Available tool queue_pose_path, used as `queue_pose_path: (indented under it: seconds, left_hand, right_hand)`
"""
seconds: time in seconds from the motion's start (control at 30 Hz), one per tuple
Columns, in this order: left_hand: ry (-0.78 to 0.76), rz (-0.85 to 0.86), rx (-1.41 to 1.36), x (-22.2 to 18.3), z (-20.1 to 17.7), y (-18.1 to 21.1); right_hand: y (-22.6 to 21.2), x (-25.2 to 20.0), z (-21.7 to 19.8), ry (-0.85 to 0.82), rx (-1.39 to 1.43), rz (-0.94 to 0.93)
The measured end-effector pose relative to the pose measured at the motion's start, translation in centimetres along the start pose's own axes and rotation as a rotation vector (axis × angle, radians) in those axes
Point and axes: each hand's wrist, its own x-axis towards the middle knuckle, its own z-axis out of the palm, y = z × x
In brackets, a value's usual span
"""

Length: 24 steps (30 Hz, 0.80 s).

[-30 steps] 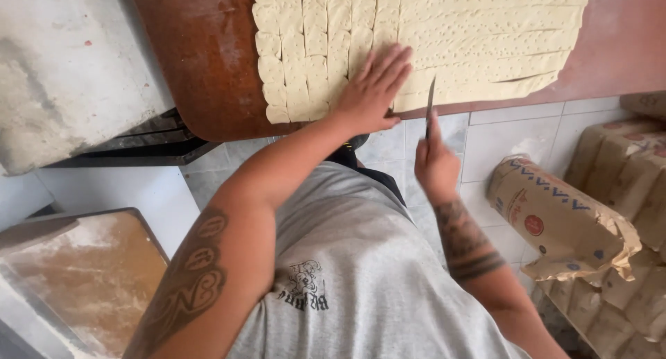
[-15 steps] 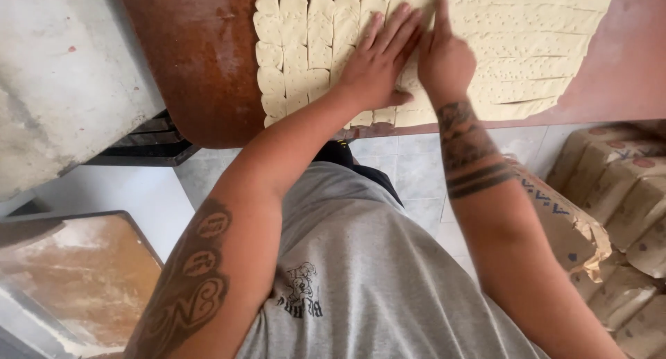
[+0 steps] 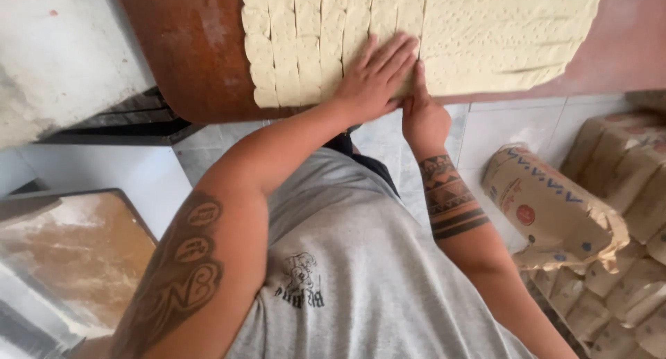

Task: Cutting a sheet of dough into strips and arranging them into a circular shape on a scale to prepare bread products.

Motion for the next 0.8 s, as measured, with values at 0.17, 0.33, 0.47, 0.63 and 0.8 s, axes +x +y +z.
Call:
queue_pose_path:
  seconds: [0.17, 0.33, 0.47, 0.63, 0.8]
  left_hand:
    - [0.11, -0.061, 0.234, 0.0, 1.8, 0.8]
    - [0.171, -0.067, 0.204, 0.2, 1.3, 0.8]
    - [0.11, -0.042, 0.127, 1.1, 0.6, 0.2]
    - [0.141, -0.115, -0.007, 6.8, -2.0, -2.1]
    - [-0.046, -0.165, -0.106, 8.7, -6.1, -2.8]
  right_hand:
    - [-0.5, -6.2, -0.9, -0.025, -0.101, -0.032]
    - [2.7, -14.6, 1.2, -0.189, 0.039, 0.131]
    - [4.0, -9.9, -0.9, 0.12, 0.154, 0.012]
    - [2.0, 6.8, -5.9, 0.142, 0.086, 0.041]
    - [0.8, 19.1, -6.9, 0.253, -0.094, -0.088]
